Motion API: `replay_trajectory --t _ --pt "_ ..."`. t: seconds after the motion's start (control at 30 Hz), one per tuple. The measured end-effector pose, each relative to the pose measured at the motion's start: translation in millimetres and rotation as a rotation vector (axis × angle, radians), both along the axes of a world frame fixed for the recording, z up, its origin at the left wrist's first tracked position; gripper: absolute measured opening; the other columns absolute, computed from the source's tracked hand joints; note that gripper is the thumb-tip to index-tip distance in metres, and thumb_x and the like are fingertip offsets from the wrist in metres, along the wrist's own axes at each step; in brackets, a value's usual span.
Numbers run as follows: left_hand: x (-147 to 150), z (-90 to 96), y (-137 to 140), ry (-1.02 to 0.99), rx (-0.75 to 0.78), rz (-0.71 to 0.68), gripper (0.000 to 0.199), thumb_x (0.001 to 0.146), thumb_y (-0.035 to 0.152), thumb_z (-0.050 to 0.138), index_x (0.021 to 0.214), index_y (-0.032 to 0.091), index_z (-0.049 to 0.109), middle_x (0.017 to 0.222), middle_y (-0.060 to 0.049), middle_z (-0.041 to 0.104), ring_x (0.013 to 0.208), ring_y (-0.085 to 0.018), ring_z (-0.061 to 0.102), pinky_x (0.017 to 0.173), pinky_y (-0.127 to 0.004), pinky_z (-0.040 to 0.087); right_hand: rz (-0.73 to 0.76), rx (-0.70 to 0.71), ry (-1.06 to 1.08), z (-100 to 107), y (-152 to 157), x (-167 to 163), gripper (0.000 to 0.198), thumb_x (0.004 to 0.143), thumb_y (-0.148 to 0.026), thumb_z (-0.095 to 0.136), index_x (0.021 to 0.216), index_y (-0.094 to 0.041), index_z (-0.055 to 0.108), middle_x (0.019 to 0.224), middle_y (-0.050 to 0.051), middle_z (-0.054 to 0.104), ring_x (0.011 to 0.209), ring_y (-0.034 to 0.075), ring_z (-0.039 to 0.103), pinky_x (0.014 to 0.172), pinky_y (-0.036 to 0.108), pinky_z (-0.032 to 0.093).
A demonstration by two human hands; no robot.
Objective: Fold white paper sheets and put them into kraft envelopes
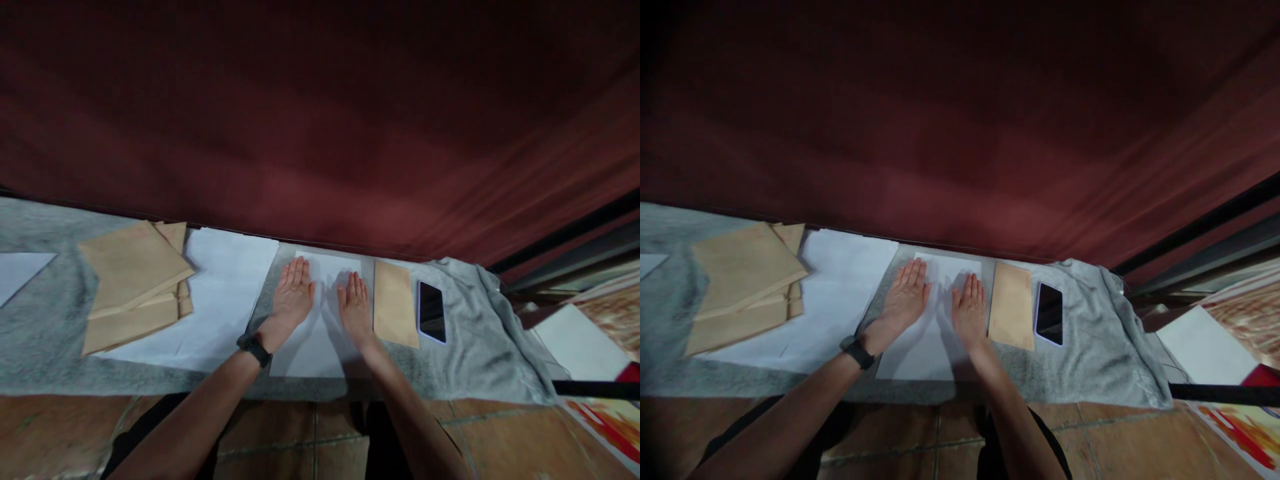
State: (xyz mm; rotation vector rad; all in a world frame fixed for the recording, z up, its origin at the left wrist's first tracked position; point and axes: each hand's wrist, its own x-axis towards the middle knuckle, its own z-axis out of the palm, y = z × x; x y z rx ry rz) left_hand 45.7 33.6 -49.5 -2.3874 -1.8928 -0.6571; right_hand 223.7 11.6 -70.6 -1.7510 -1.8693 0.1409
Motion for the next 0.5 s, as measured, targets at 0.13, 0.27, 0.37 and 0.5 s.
replay_trajectory --t 0.13,0.27,0.37,0.5 --pt "13.6 -2.6 -39.5 0.105 -0.024 -0.250 0.064 0.097 0.019 0.033 0.159 0.005 0.027 0.164 -0.019 0.035 0.157 -0.028 0.023 0.128 -0.052 0.020 0.165 -0.040 0.033 4.4 -45.0 -13.7 0.060 0.109 -0.042 0.024 0.161 -0.011 0.029 0.164 0.017 0.036 0.155 0.027 0.029 0.124 0.055 0.031" --pt "13.2 -13.9 -77.6 0.176 -0.055 -0.355 0.066 0.093 0.016 0.040 0.157 0.004 0.033 0.164 -0.019 0.036 0.156 -0.030 0.026 0.128 -0.052 0.021 0.311 -0.031 -0.027 7.9 -80.1 -15.9 0.060 0.109 -0.039 0.030 0.163 -0.014 0.024 0.165 0.015 0.036 0.154 0.025 0.032 0.125 0.052 0.033" --pt "4.0 -17.4 -95.7 0.175 -0.075 -0.402 0.064 0.096 0.022 0.041 0.158 0.007 0.032 0.164 -0.017 0.037 0.155 -0.029 0.027 0.127 -0.051 0.022 0.380 0.005 -0.083 9.7 -91.6 -10.2 0.063 0.107 -0.039 0.038 0.162 -0.013 0.026 0.164 0.015 0.037 0.153 0.027 0.033 0.125 0.051 0.034" --pt "-11.5 -13.3 -104.7 0.144 -0.041 -0.424 0.061 0.104 0.037 0.039 0.158 0.012 0.032 0.165 -0.014 0.037 0.155 -0.025 0.029 0.128 -0.047 0.021 0.364 0.036 -0.148 7.1 -94.9 -1.2 0.063 0.106 -0.037 0.041 0.160 -0.007 0.031 0.163 0.020 0.037 0.152 0.031 0.034 0.123 0.053 0.036"
